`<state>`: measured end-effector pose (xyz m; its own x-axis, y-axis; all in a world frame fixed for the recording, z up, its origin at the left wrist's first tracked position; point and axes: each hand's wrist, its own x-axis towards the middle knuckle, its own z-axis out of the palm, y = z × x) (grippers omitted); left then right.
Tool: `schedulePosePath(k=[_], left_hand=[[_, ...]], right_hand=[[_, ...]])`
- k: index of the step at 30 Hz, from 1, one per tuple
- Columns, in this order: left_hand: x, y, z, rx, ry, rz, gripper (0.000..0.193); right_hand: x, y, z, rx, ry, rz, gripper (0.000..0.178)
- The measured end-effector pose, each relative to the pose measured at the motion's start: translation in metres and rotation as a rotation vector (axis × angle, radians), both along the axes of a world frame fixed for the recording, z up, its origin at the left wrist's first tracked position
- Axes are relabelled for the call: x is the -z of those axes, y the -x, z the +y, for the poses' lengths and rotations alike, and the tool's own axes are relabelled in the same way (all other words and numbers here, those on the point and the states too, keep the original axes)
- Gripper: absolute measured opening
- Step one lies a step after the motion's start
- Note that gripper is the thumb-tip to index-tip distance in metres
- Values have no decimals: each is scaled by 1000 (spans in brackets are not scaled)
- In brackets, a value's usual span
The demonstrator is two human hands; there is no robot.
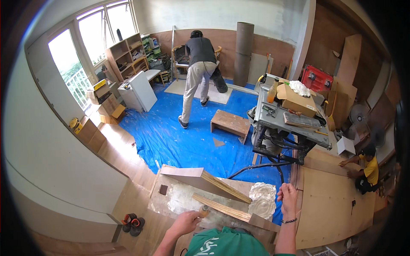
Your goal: The person picks up thin wooden laminate strips and aligns them against the edges of constructed wooden panels. The person uses a cloth to wipe down the surfaces and applies pressure by hand to secure the laminate pieces to the edges of the boards.
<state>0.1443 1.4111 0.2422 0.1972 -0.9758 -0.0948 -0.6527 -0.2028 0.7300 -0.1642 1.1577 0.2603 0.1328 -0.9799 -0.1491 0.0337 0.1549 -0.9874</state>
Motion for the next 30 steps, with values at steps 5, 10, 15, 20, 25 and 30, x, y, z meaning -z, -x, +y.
schedulePosePath(k=[5,10,15,20,25,30], left_hand=[[-20,3,-5,-29,-337,15,25],[57,-14,16,114,-454,-37,29],[104,-19,37,-27,-462,56,30],[117,-18,47,-276,-659,283,33],[181,-24,76,-291,-608,396,31],[204,-19,97,-356,-573,415,30]], right_hand=[[4,-2,1,-9,-3,4,27],[2,-7,1,-22,5,-14,27],[9,-1,-1,-7,14,-24,27],[8,2,0,6,4,-34,27],[10,4,0,10,6,-28,27],[14,6,0,13,-6,-52,27]])
